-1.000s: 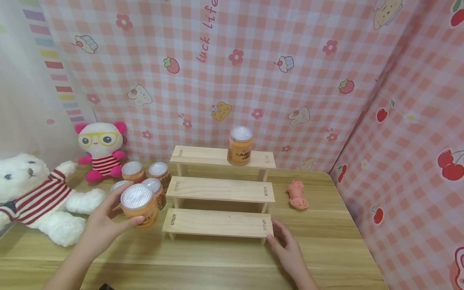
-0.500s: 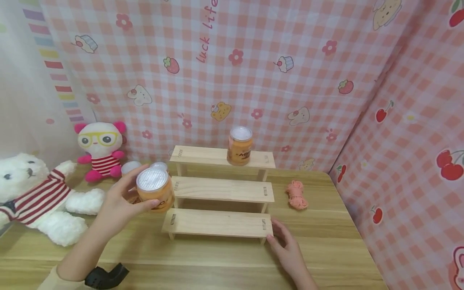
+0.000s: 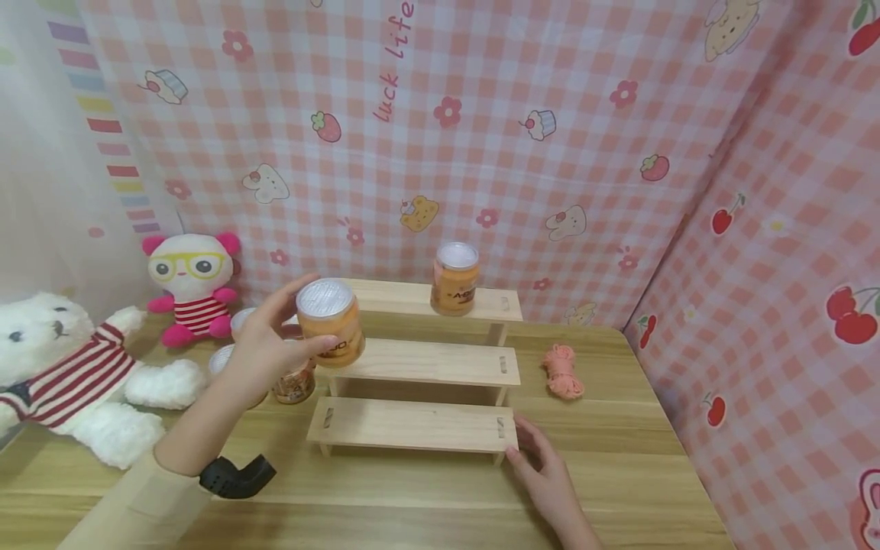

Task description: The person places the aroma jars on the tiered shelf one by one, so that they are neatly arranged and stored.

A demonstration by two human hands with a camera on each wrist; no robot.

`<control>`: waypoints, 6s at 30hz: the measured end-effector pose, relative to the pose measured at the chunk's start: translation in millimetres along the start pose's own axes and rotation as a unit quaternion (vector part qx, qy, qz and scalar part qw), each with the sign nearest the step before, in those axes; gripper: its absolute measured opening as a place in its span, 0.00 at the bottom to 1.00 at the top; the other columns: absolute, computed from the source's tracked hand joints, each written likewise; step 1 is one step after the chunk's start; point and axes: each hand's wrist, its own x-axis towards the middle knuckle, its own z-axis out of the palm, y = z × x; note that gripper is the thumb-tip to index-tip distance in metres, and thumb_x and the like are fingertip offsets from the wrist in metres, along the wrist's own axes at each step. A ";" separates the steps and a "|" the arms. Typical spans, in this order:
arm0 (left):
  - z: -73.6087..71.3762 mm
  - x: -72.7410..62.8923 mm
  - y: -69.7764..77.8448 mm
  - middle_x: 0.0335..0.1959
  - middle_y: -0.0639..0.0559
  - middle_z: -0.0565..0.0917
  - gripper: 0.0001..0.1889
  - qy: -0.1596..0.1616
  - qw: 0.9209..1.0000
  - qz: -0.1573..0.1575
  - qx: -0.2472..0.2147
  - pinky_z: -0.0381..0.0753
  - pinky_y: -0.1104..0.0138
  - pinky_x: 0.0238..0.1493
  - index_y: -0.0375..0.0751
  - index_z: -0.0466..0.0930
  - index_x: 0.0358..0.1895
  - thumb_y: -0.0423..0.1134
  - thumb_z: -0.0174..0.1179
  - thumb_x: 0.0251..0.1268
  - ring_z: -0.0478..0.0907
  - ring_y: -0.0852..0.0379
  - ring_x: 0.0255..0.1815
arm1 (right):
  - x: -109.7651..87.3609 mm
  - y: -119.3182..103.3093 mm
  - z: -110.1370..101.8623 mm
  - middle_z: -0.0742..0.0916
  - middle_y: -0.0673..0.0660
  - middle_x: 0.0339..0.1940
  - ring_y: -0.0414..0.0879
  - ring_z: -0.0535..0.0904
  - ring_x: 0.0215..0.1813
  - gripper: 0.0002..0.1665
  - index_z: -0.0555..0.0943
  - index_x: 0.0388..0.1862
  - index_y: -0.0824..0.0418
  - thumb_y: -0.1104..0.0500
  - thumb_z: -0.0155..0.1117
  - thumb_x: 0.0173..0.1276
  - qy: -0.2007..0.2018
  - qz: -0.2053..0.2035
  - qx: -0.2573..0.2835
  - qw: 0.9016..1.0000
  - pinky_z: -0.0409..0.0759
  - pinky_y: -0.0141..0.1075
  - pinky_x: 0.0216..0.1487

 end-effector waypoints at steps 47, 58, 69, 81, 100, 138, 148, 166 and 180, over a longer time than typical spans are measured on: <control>49.5 93.0 -25.7 0.59 0.46 0.72 0.42 -0.015 1.000 -0.009 -0.025 0.75 0.54 0.51 0.50 0.62 0.71 0.44 0.73 0.53 0.70 0.48 0.57 | 1.7 0.5 0.2 0.81 0.66 0.55 0.36 0.76 0.52 0.27 0.70 0.66 0.66 0.67 0.60 0.69 -0.004 -0.008 -0.003 1.000 0.72 0.23 0.49; 52.9 102.2 -32.1 0.61 0.45 0.70 0.44 -0.020 0.999 -0.032 -0.016 0.75 0.54 0.52 0.50 0.59 0.73 0.46 0.72 0.53 0.70 0.48 0.57 | 1.7 2.3 0.4 0.81 0.66 0.54 0.36 0.76 0.51 0.27 0.70 0.66 0.66 0.68 0.60 0.68 -0.006 -0.014 0.003 1.000 0.72 0.23 0.49; 53.4 104.6 -32.6 0.63 0.43 0.69 0.44 -0.030 0.999 -0.028 -0.007 0.75 0.54 0.53 0.48 0.56 0.74 0.46 0.71 0.55 0.70 0.47 0.58 | 2.5 2.6 0.2 0.81 0.65 0.54 0.36 0.76 0.52 0.26 0.70 0.66 0.65 0.67 0.60 0.69 -0.005 -0.008 -0.004 1.000 0.71 0.23 0.50; 45.0 94.0 -32.6 0.67 0.45 0.66 0.45 -0.055 0.997 -0.033 -0.040 0.73 0.53 0.57 0.53 0.54 0.75 0.44 0.70 0.56 0.67 0.46 0.62 | 2.3 1.6 0.7 0.81 0.64 0.54 0.37 0.76 0.51 0.27 0.70 0.66 0.64 0.66 0.60 0.69 -0.006 0.000 -0.009 1.000 0.71 0.24 0.49; 1.7 23.9 -36.1 0.64 0.45 0.71 0.42 0.030 0.999 0.013 0.004 0.63 0.52 0.65 0.47 0.56 0.74 0.37 0.69 0.57 0.65 0.48 0.65 | 1.7 -0.5 -0.4 0.80 0.65 0.56 0.37 0.76 0.52 0.26 0.70 0.66 0.65 0.66 0.60 0.69 -0.008 0.007 0.003 1.000 0.71 0.23 0.50; -66.9 -57.9 -112.3 0.68 0.35 0.66 0.44 0.145 0.981 -0.055 0.113 0.56 0.46 0.67 0.37 0.58 0.72 0.36 0.72 0.53 0.60 0.39 0.68 | 1.4 -0.8 -0.5 0.81 0.63 0.54 0.39 0.76 0.52 0.26 0.70 0.66 0.63 0.64 0.60 0.70 -0.006 0.019 -0.010 1.000 0.72 0.25 0.50; -70.5 -60.6 -130.2 0.70 0.32 0.60 0.45 0.127 0.981 -0.089 0.116 0.60 0.41 0.62 0.31 0.53 0.73 0.37 0.70 0.56 0.56 0.37 0.69 | 1.5 -1.5 -0.3 0.82 0.62 0.54 0.38 0.76 0.51 0.27 0.70 0.66 0.63 0.64 0.61 0.69 -0.005 0.024 -0.016 1.000 0.72 0.27 0.50; -60.8 -60.7 -153.2 0.66 0.27 0.61 0.41 0.148 0.974 -0.114 0.129 0.62 0.45 0.63 0.28 0.53 0.72 0.31 0.67 0.58 0.61 0.35 0.64 | 1.6 -2.5 -0.6 0.82 0.63 0.53 0.38 0.77 0.51 0.26 0.70 0.66 0.65 0.66 0.60 0.69 -0.007 0.000 -0.015 1.000 0.71 0.24 0.49; -58.2 -62.2 -160.9 0.65 0.28 0.64 0.38 0.178 0.970 -0.106 0.125 0.66 0.46 0.60 0.28 0.57 0.70 0.27 0.67 0.57 0.62 0.36 0.64 | 1.2 -2.9 -0.2 0.82 0.62 0.53 0.39 0.76 0.52 0.27 0.70 0.66 0.63 0.65 0.60 0.69 -0.007 0.016 -0.018 1.000 0.71 0.26 0.50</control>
